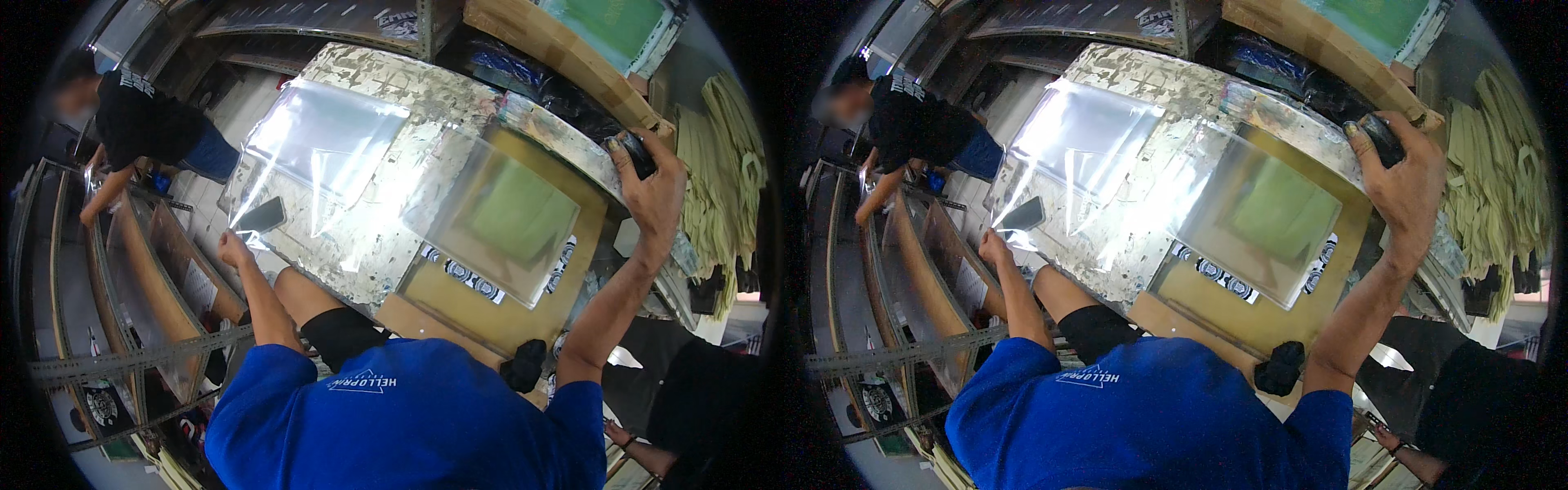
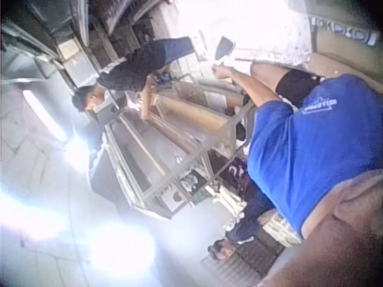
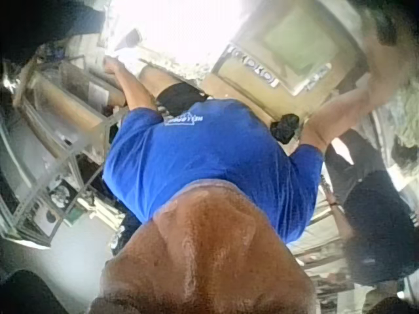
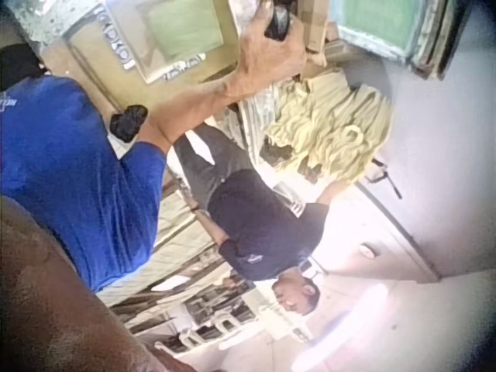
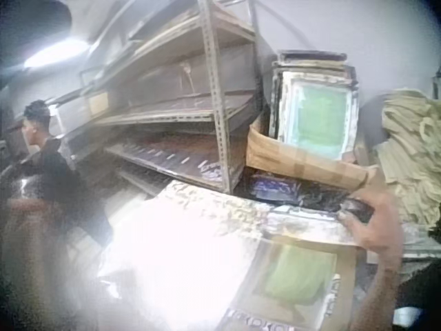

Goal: The person performs screen printing by placing a plastic sheet on a print bed, lowering a screen frame, and using a squeegee to apply white ink. The person then removes the printed sheet and places it into a large plastic bag held by another person, before repeating the process and eventually wiping the screen with a cloth.

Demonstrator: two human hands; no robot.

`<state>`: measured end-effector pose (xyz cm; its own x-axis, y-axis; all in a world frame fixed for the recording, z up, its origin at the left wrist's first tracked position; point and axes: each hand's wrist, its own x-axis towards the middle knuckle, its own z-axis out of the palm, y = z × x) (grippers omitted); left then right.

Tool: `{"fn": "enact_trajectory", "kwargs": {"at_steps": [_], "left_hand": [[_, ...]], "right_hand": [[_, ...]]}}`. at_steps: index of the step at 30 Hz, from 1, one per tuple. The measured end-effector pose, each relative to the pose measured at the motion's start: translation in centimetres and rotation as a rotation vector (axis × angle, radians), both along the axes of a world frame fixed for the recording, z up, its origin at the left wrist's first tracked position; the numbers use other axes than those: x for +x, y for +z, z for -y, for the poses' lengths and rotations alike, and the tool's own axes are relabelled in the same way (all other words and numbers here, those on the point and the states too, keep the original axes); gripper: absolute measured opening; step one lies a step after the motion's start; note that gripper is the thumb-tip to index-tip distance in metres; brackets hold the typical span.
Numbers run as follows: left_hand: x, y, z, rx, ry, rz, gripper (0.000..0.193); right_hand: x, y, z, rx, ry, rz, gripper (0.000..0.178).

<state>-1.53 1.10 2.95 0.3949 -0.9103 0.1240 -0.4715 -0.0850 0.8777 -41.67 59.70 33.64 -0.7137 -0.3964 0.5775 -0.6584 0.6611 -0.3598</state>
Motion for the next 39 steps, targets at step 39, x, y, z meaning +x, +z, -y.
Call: {"fn": "enact_trajectory", "kwargs": {"at_steps": [39], "left_hand": [[-16.8,-3.1,-37.2,-0.36,-1.506,0.239,0.079]], "right_hand": [[-3.1,-27.7,-2.8,0.305,-0.218,0.279,0.068]]}}
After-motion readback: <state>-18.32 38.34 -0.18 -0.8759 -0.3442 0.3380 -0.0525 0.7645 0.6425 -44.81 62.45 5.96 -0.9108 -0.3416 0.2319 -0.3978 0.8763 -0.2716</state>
